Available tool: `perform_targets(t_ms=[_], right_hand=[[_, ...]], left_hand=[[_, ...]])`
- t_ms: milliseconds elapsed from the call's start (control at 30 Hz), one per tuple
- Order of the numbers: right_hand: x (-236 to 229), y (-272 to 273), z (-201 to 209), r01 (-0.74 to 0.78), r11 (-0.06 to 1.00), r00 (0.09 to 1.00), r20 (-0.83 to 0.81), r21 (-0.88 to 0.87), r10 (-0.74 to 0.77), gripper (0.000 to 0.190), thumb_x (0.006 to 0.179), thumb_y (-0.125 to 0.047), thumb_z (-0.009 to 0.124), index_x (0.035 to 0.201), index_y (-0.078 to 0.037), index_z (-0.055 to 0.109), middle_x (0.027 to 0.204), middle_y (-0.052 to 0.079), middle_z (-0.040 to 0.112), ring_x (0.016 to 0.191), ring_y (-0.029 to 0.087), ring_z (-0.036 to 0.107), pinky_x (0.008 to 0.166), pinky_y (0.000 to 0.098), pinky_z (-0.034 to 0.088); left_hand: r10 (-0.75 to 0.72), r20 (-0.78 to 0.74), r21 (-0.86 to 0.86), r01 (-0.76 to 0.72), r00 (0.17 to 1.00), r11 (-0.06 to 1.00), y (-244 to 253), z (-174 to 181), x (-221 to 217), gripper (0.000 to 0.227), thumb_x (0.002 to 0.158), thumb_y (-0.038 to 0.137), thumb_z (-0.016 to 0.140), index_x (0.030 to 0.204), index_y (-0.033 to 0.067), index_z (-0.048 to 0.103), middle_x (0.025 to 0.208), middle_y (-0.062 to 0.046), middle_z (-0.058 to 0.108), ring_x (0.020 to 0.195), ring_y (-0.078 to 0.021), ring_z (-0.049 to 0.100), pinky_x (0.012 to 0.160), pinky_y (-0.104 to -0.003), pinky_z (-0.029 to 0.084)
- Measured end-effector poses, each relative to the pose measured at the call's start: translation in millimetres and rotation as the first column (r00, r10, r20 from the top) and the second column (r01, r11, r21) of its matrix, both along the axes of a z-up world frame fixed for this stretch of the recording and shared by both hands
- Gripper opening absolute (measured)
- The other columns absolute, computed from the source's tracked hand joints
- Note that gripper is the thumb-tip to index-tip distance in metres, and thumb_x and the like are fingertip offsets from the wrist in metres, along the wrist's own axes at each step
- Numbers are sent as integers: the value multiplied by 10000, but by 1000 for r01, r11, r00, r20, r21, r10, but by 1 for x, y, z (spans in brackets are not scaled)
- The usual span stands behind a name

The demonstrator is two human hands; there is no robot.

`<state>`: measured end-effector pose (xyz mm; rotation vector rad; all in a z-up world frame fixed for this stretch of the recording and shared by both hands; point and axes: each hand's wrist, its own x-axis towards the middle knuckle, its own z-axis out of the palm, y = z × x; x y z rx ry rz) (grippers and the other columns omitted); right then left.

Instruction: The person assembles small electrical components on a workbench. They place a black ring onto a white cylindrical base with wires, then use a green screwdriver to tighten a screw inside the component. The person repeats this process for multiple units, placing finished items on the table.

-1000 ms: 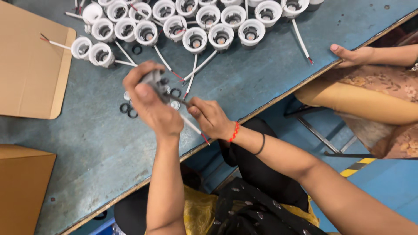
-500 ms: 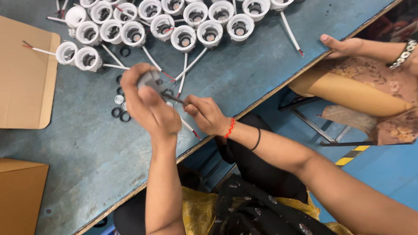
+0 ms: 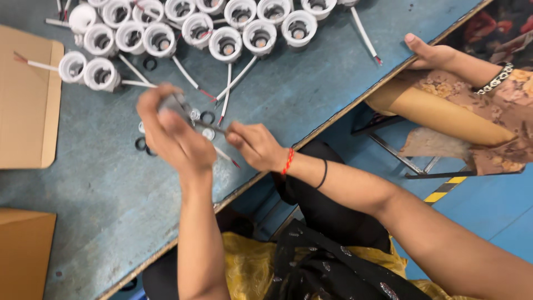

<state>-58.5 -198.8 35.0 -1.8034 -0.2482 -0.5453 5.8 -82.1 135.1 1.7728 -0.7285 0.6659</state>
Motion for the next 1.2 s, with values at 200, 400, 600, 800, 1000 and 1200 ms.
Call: perform_targets(t_ms=[200, 400, 600, 800, 1000, 1200], right_hand=[[-1, 7, -7, 5, 999, 999, -33, -38, -6, 287, 1120, -311, 494, 1043, -47, 575, 754, 171, 565, 708, 386, 600, 620, 451, 441], [-2, -18, -37, 3, 914, 995, -89, 407, 36, 416, 1125, -429, 454, 1077, -45, 607, 697, 41, 531, 624, 151, 540, 578, 332, 427], [21, -47, -53, 108, 693, 987, -163, 713, 14, 344, 1113, -367, 491, 1180, -40, 573, 893, 14, 559, 777, 86, 533, 649, 228, 473], [18, -48, -86, -82, 803, 996, 33, 590, 78, 377, 1033, -241, 561, 1352, -83, 438, 1271, -26, 517, 1217, 29, 488, 1003, 165, 434], [39, -47, -100, 49, 684, 990, -127, 728, 64, 327, 1046, -305, 605, 1247, -68, 503, 1028, -3, 543, 924, 51, 527, 786, 227, 466], [53, -39, -86, 143, 727, 989, -124, 672, -80, 345, 1070, -374, 642, 1188, -74, 520, 937, -11, 552, 877, 63, 548, 764, 241, 475]], left_hand=[[78, -138, -6, -80, 987, 997, 12, -12, 9, 713, 1150, 662, 279, 1217, 9, 556, 1074, -108, 642, 984, -190, 615, 897, -321, 503], [-619, -388, -702, 216, 683, 678, 12, -2, 2, 565, 1045, 605, 465, 1171, 67, 584, 1028, -148, 661, 571, -132, 515, 482, -277, 366], [-938, -348, -936, 53, -8, 347, -51, 0, -25, 583, 1080, 599, 410, 1210, 64, 603, 1014, -142, 662, 595, -150, 474, 575, -300, 388], [-890, -429, -901, 135, -155, 412, -110, -13, -26, 517, 1057, 515, 503, 1250, 41, 579, 1070, -138, 655, 625, -148, 525, 564, -284, 423], [-603, -789, -600, 350, -114, 719, -184, -48, -3, 458, 938, 161, 686, 1372, 61, 581, 995, -70, 649, 695, -181, 678, 586, -292, 528], [-345, -935, -187, 704, 87, 685, -254, -66, 15, 386, 937, 247, 667, 1227, -7, 657, 932, -68, 749, 717, -163, 738, 588, -267, 540]])
